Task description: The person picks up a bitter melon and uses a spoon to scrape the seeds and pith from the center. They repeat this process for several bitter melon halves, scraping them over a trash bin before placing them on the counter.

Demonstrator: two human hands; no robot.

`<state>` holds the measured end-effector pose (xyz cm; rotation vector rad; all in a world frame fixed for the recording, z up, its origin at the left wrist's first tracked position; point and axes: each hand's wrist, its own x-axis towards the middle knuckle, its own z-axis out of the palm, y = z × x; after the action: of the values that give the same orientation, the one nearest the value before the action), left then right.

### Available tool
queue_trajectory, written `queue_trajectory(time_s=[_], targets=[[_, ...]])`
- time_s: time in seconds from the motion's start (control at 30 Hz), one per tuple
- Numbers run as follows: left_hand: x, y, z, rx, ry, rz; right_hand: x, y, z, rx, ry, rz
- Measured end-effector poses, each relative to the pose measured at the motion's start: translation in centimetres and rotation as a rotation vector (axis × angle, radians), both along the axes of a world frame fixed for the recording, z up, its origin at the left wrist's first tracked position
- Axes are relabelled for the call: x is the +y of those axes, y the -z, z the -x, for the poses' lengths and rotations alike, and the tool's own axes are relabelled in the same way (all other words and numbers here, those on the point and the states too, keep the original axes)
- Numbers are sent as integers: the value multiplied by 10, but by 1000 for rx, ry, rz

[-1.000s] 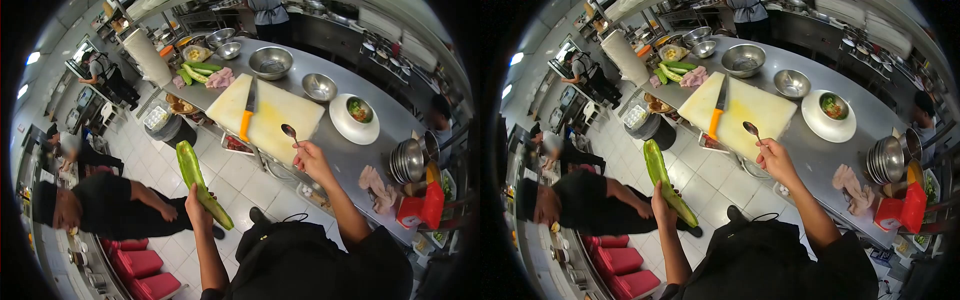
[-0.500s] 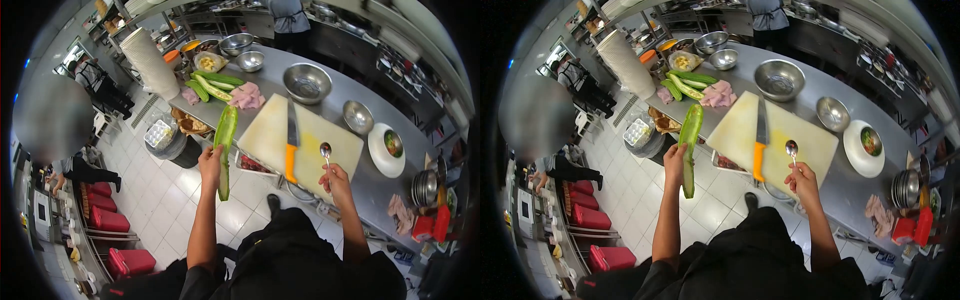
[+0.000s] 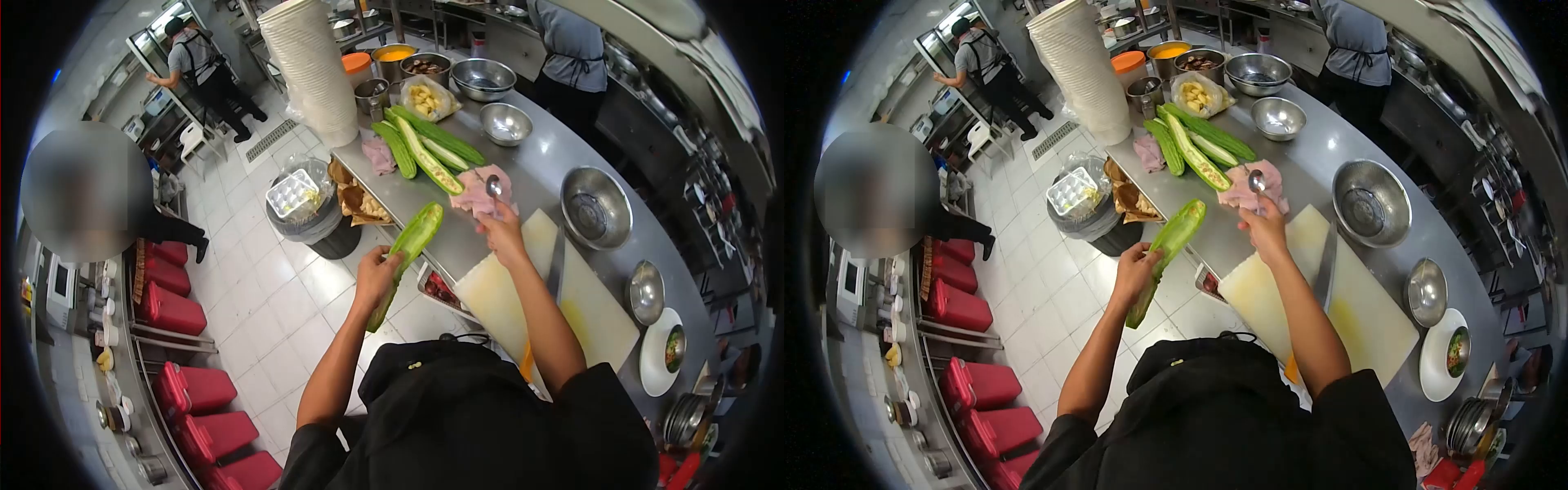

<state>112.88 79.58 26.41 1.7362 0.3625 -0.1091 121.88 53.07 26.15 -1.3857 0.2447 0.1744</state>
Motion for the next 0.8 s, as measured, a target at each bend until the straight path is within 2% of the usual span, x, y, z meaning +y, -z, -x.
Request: queue_trajectory(time_s=[0.1, 0.23, 0.33, 0.4, 0.53, 0.63, 0.73, 0.8], targets=[[14, 23, -31, -17, 75, -31, 27, 14, -42, 71, 18, 24], [37, 42, -74, -25, 241, -127, 24, 63, -80, -169, 272, 479], [47, 58, -109, -74, 402, -217, -6, 76, -110, -109, 421, 798], [45, 56, -131, -55, 507, -203, -17, 68, -121, -39, 518, 676], [24, 55, -165, -131, 652, -218, -14, 28, -104, -117, 618, 1120], [8, 56, -174, -212, 703, -281, 1, -7, -62, 74, 397, 1384], [-1, 57, -172, -267, 724, -334, 20, -5, -22, 203, 139, 1583], [-4, 59, -169, -292, 731, -354, 30, -4, -14, 184, 150, 1530]])
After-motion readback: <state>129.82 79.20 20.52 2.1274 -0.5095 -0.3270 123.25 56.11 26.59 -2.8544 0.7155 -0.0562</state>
